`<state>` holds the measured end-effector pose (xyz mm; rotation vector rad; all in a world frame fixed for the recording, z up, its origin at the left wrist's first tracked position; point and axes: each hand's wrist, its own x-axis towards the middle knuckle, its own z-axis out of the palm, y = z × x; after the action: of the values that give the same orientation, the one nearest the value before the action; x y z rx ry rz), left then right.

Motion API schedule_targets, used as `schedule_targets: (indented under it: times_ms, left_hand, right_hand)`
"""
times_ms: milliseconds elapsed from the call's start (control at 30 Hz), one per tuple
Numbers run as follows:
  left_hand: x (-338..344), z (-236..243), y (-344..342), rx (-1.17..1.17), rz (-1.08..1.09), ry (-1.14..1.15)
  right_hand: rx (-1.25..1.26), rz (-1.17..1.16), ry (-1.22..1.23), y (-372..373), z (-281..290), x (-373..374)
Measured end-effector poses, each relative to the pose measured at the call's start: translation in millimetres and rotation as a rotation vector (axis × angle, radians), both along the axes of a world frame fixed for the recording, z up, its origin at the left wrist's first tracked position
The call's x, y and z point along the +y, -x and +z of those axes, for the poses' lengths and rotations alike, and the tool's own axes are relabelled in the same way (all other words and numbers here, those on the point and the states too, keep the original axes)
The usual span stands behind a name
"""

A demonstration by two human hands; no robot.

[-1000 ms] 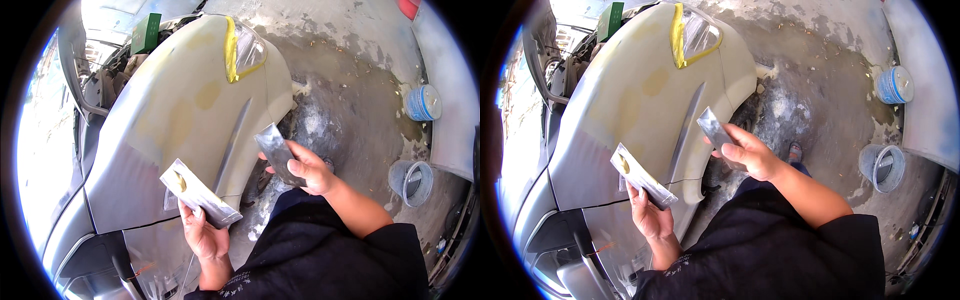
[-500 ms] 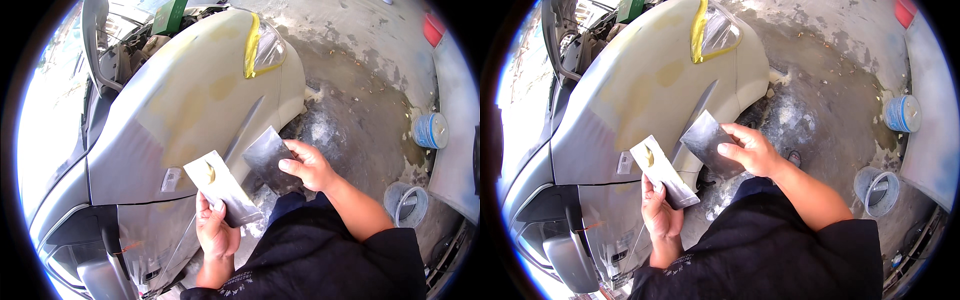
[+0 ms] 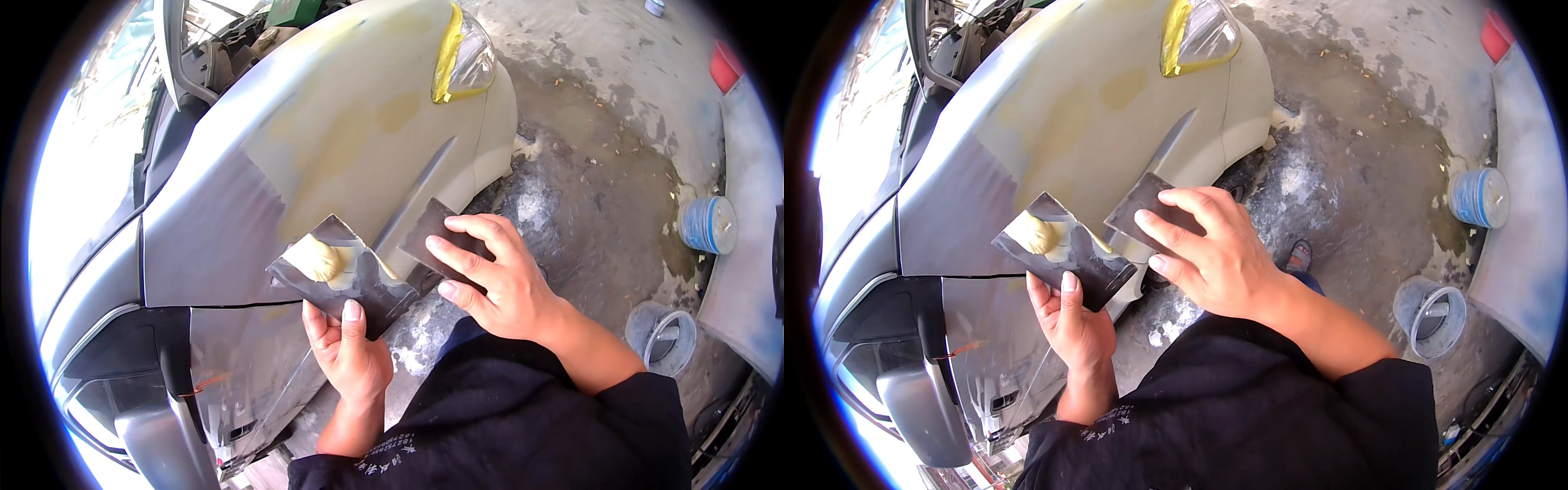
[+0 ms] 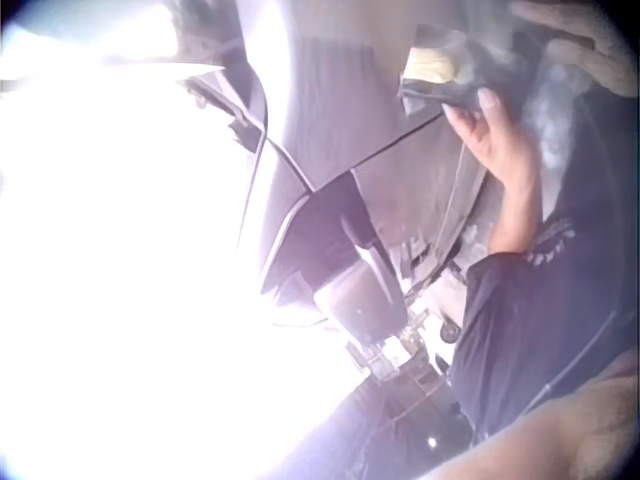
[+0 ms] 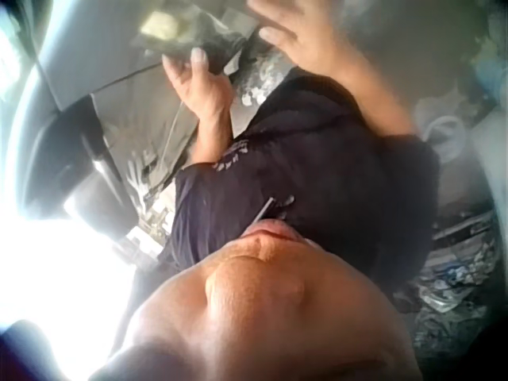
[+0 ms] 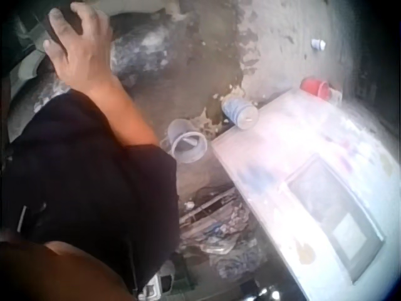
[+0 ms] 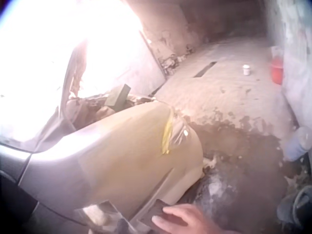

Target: The person applies body filler to the front fender and wheel arch of a silver car using a metal spreader. They repeatedly scoop filler from a palette and smooth it onto the vehicle's surface, working on both the upper panel and the area around the tire.

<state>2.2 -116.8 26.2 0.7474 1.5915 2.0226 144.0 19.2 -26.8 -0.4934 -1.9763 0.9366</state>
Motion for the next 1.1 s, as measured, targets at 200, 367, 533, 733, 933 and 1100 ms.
schedule_targets:
  times_ms: [200, 367, 533, 733, 933, 1100]
  left_hand:
    - [-8, -8, 19, 0.146, -0.058, -0.021]
    - [-28, 0, 42, 0.275, 0.000, -0.124]
    - [-47, -7, 59, 0.213, -0.037, -0.046]
    - [-70, -15, 65, 0.194, -0.020, 0.006]
    - [-74, -23, 74, 0.177, -0.028, 0.057]
    - [-72, -25, 80, 0.196, -0.074, 0.035]
  right_hand:
    - [-0.214, -0.004, -0.170, 20, 16, -31]
    - [-0.229, -0.040, 0.104, 41, -36, -18]
    - [-0.198, -0.309, 0.105, 85, -47, 12]
    - [-0.130, -0.418, 0.067, 124, -41, 17]
    - [-0.143, -0.401, 0.038, 139, -63, -12]
    - [-0.219, -0.347, 0.011, 117, -66, -12]
